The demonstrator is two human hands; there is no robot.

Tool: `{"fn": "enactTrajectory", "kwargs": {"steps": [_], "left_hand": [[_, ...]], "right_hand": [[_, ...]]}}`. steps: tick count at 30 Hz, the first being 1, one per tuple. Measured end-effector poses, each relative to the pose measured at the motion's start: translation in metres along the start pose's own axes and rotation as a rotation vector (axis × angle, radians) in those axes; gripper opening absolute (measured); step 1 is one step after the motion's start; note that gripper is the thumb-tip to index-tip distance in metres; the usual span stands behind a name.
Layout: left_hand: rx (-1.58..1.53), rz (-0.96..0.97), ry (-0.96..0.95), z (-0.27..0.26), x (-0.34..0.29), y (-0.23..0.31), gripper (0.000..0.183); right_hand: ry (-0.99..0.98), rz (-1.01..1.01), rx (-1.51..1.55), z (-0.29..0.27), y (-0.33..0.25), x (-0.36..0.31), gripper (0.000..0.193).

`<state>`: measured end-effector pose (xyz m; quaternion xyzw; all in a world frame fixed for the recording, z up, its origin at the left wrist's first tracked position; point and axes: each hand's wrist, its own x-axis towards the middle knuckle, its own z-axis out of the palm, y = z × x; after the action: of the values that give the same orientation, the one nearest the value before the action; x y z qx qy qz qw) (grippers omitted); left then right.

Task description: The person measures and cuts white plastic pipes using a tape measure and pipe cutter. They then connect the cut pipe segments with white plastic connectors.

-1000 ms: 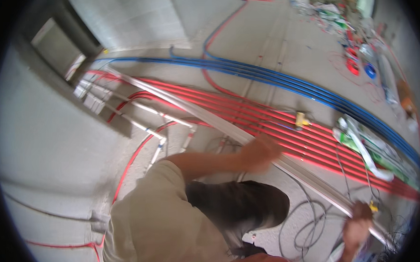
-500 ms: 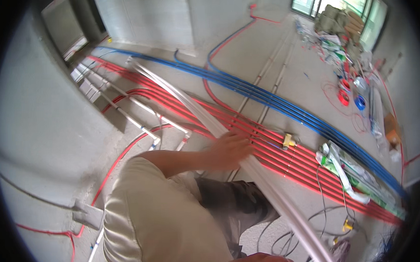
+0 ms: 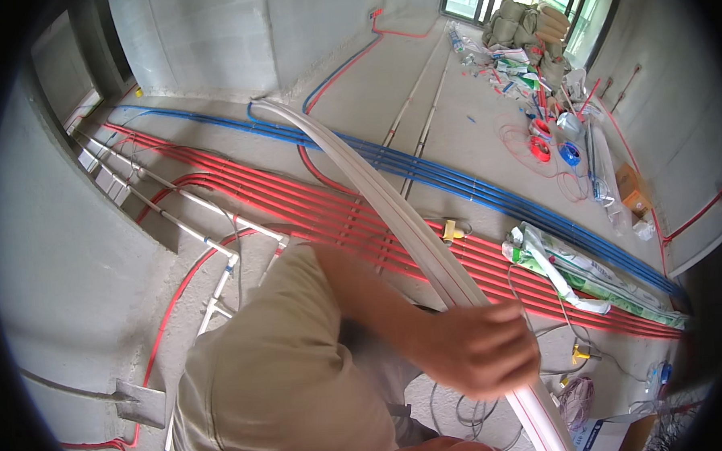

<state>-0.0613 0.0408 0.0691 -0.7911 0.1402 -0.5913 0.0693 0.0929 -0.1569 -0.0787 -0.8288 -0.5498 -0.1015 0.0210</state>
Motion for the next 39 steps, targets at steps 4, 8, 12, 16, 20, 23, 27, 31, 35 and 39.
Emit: {"fn": "enactTrajectory", "kwargs": {"steps": [4, 8, 12, 16, 20, 23, 27, 31, 35, 39], "left_hand": [[-0.229, -0.057, -0.079, 0.021, 0.041, 0.061, 0.022], [-0.230, 0.056, -0.029, 0.048, 0.089, 0.104, 0.013], [-0.296, 0.062, 0.039, 0.068, 0.107, 0.147, 0.014], [-0.413, 0.140, -0.091, 0.076, 0.110, 0.169, 0.015], [-0.435, 0.269, -0.184, 0.054, 0.120, 0.151, 0.006], [-0.587, 0.309, -0.351, 0.072, 0.113, 0.128, 0.006], [-0.655, 0.296, -0.472, 0.102, 0.075, 0.013, 0.013], [-0.300, 0.241, -0.374, 0.138, 0.030, -0.185, 0.023], [-0.201, 0.384, -0.142, 0.201, 0.007, -0.245, 0.024], [-0.331, 0.663, -0.267, 0.258, -0.038, -0.104, 0.025]], "right_hand": [[-0.002, -0.050, 0.035, 0.003, -0.025, 0.017, 0.022], [0.021, -0.070, 0.021, -0.004, -0.034, 0.030, 0.022], [0.030, -0.060, -0.013, -0.012, -0.039, 0.036, 0.021], [0.062, 0.002, -0.025, -0.023, -0.028, 0.020, 0.020], [0.147, 0.277, -0.141, -0.040, 0.055, -0.091, 0.020], [0.226, 0.611, -0.239, -0.046, 0.123, -0.226, 0.020], [0.274, 1.143, -0.513, -0.108, 0.144, -0.449, 0.019], [0.409, 1.395, -0.587, -0.124, 0.124, -0.554, 0.019], [0.592, 1.119, -0.325, -0.053, 0.102, -0.456, 0.018], [0.161, 0.810, -0.012, 0.006, 0.015, -0.172, 0.043]]}}
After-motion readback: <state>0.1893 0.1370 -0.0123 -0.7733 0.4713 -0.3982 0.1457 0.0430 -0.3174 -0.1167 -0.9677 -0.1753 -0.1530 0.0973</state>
